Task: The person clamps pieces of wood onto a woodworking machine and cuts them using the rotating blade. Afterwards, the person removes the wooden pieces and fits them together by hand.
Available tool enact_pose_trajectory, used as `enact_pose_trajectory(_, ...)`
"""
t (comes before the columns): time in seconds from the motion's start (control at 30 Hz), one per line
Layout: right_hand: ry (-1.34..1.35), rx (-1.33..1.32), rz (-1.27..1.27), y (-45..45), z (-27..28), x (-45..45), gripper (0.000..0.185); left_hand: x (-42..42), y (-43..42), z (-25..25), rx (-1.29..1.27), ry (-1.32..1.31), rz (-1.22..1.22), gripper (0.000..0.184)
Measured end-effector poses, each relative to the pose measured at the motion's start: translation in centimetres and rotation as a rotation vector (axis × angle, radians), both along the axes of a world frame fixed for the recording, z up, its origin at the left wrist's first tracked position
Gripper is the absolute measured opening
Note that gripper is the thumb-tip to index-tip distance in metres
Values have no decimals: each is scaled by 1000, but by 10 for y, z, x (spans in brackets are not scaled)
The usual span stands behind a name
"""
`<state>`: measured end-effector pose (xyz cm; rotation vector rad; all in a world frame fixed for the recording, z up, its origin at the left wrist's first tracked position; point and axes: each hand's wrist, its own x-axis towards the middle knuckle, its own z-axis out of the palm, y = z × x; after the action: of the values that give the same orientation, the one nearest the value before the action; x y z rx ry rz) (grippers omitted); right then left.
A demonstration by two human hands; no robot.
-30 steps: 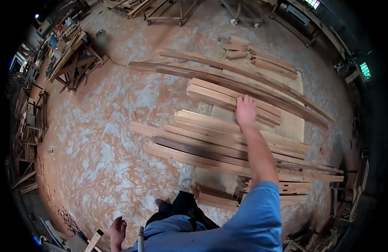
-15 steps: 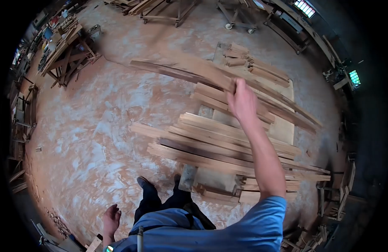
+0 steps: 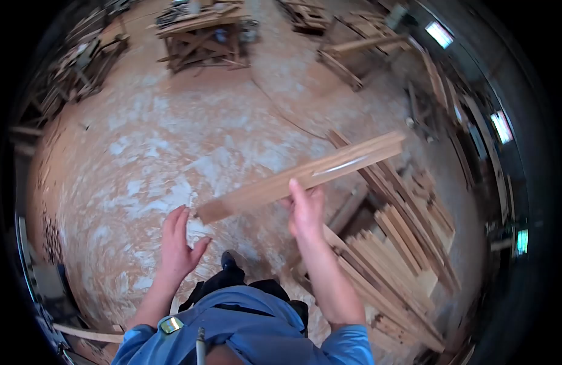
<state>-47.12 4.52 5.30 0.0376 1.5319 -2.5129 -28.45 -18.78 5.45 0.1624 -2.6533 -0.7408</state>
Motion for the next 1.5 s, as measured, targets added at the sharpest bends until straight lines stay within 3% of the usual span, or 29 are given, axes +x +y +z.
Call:
enact_pose_trajectory(0.13,-201,24,316,-112,-27,30,30,-15,-35,15,-131,-54,68,85)
enact_pose_trajectory(0.23,-261,29,479,-180,-29,51,29,-11,-57,-17,-92,-287,244,91)
enact_pose_trajectory(0.4,-192,34,920,-258,-59,33,36,22,-118,-37,361,-424,490,82)
enact_pose_trajectory(0.5,-201,-17,1078,-320,-66,25,35,51,-151,-44,475,-341,488,78)
enact_pose_trajectory(0.63,-272,68,1325,-396,-66,49,36,91,-174,-46,572,-322,675,73)
enact_pose_trajectory(0.87,-100,358,1577,-537,-80,123,34,139,-242,-72,520,-179,1183,55)
enact_pose_trajectory(1.1,55,389,1724,-692,-68,202,30,210,-369,-78,610,-54,1306,47)
enact_pose_trajectory(1.27,-119,294,1974,-794,-71,268,27,282,-436,-68,675,12,1483,49)
enact_pose_trajectory(1.5,54,622,2072,-971,-134,317,18,383,-530,-91,913,159,1902,45)
